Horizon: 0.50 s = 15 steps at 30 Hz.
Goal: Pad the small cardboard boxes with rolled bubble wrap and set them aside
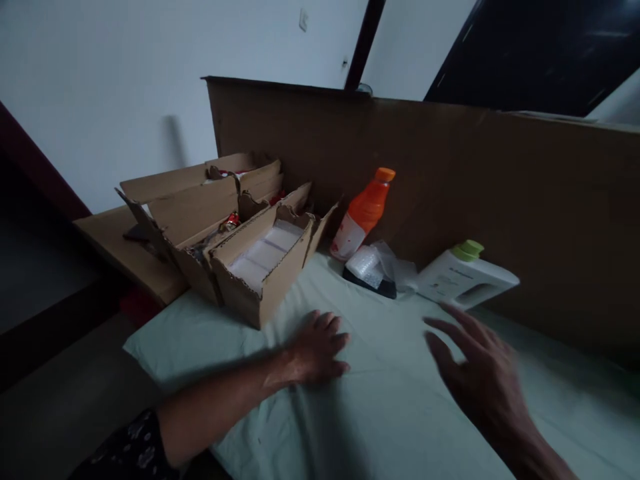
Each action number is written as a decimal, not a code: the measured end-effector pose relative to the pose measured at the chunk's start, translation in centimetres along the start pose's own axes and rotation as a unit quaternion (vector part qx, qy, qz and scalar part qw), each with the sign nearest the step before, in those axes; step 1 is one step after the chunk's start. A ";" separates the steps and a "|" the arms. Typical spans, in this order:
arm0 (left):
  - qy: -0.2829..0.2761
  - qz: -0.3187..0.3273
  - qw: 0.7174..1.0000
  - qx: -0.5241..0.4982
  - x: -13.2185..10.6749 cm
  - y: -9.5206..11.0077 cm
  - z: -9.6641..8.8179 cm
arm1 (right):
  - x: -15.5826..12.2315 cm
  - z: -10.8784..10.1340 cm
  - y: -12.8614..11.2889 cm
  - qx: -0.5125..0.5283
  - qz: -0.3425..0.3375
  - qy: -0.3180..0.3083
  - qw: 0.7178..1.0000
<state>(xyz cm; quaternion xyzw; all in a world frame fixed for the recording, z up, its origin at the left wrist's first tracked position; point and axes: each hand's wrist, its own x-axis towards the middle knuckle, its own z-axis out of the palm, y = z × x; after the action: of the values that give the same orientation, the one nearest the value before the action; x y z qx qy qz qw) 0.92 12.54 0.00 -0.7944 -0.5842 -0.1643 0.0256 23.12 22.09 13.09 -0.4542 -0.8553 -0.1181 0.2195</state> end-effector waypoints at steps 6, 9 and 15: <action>0.010 -0.007 1.000 -0.004 0.3 -0.3 -0.8 | 13.8 -0.9 -16.9 0.088 -0.266 -0.035 0.959; 0.021 -0.010 1.000 -0.002 0.6 -0.3 -0.9 | 18.3 -0.6 -23.2 -0.023 -0.276 -0.175 0.945; 0.032 -0.017 0.999 -0.017 0.5 -0.6 -1.1 | 22.3 4.3 -26.4 -0.110 -0.240 -0.309 0.914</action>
<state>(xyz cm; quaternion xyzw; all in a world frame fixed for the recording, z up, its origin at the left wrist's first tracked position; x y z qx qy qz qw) 0.27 12.96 1.14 -0.7789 -0.5937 -0.2003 0.0282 -10.85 25.27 20.05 -0.2699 -0.9455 -0.1138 -0.1422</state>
